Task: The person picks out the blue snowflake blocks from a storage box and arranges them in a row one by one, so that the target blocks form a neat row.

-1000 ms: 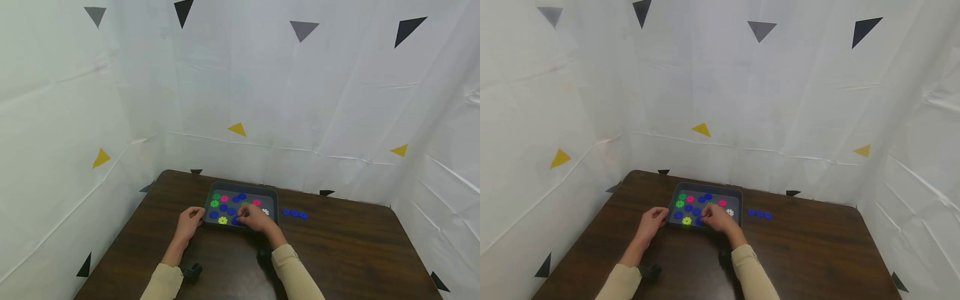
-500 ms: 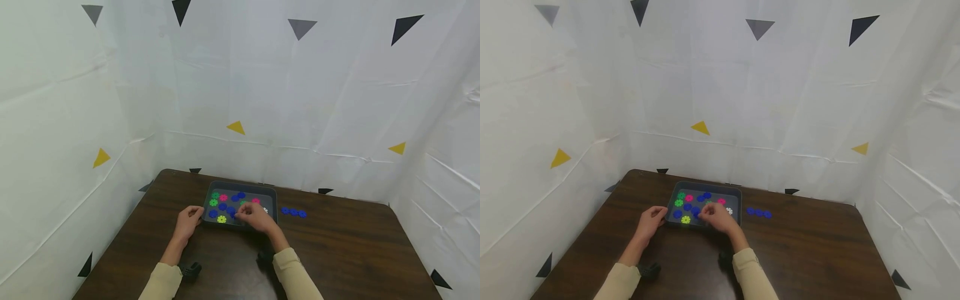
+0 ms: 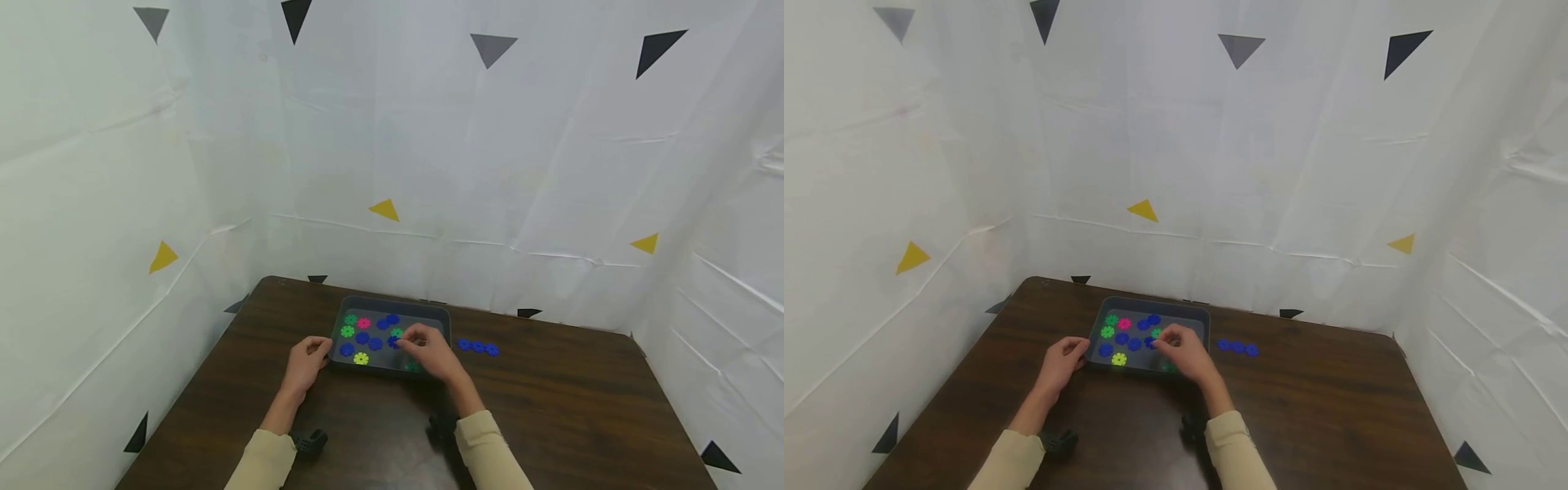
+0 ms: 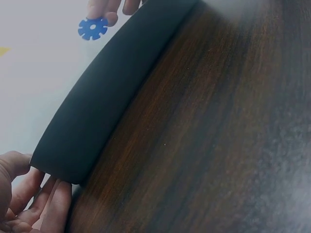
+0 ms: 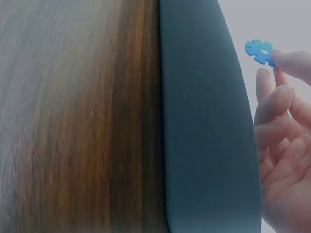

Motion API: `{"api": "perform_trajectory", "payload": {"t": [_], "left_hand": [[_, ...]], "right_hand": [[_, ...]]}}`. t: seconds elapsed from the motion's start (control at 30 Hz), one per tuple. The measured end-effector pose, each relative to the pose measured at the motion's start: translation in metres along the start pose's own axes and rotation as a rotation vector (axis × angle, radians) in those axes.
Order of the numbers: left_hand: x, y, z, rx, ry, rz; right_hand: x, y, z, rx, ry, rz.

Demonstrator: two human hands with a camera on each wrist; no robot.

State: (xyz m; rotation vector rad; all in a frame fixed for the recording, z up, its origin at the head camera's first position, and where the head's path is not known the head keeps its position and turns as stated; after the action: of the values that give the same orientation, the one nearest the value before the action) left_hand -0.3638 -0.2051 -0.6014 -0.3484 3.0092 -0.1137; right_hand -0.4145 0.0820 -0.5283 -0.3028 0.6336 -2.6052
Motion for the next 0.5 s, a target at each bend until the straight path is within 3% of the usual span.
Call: {"api": "perform_trajectory", "payload": {"t": [0.5], "left_hand": [[-0.001,0.000,-0.001,0.015,-0.005,-0.005]], "right_hand": [[-0.020,-0.032,-0.009,-0.008,0.076,-0.079]]}}
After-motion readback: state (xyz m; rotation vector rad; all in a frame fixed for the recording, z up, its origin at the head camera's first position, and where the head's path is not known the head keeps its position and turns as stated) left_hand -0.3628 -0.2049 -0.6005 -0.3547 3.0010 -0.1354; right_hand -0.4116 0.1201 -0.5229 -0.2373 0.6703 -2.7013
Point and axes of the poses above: each hand's wrist, its own x-axis towards the middle knuckle, its own y-axis out of the palm, z = x × y, the point moved 7 cm from there along x, towards the middle knuckle
